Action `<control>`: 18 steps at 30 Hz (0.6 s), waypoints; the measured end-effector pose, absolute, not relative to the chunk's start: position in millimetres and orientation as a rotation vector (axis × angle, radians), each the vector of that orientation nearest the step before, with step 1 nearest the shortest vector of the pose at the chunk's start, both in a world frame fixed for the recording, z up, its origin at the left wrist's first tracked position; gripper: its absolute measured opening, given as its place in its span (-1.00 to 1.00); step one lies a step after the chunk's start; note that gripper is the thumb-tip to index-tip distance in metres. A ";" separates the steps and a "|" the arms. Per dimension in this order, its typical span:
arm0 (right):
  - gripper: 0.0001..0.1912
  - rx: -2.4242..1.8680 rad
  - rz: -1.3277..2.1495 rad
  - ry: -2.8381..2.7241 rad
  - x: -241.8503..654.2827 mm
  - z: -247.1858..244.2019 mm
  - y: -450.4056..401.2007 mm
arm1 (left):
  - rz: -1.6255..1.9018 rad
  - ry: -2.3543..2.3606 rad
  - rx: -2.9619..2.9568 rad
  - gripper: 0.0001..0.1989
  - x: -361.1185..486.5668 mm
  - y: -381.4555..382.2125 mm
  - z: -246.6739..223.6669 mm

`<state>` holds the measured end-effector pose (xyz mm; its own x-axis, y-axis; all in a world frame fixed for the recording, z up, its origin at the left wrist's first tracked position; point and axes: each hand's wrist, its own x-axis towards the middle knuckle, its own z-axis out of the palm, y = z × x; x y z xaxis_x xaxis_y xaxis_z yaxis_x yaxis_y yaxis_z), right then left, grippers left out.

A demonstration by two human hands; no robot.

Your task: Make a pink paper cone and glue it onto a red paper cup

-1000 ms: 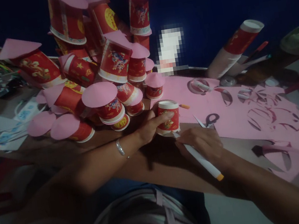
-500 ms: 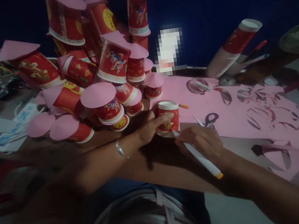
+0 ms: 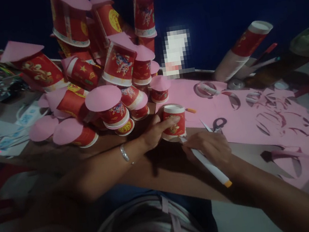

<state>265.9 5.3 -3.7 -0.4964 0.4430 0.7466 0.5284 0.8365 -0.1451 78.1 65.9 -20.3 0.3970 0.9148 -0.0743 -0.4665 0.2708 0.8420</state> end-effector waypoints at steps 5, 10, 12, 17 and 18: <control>-0.77 -0.673 -0.122 -2.180 265.6 -2.6 3.5 | 1.031 0.640 0.850 -0.53 77.8 65.9 -21.2; -0.79 -0.663 -0.110 -2.187 265.8 -1.1 0.9 | 0.996 0.649 0.838 -0.49 77.1 66.3 -22.1; -0.80 -0.675 -0.123 -2.189 265.7 -1.5 0.8 | 1.003 0.648 0.840 -0.50 77.0 66.3 -22.0; -0.78 -0.677 -0.158 -2.163 265.6 -6.5 1.7 | 1.038 0.644 0.847 -0.53 77.6 66.1 -21.5; -0.77 -0.688 -0.176 -2.155 266.0 -7.6 1.7 | 1.034 0.644 0.845 -0.53 77.7 66.1 -21.6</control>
<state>266.0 1.7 -7.6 -0.4917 0.4134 0.7664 0.5325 0.8391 -0.1110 77.7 66.1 -21.6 0.3845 0.9204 -0.0709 -0.4687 0.2608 0.8440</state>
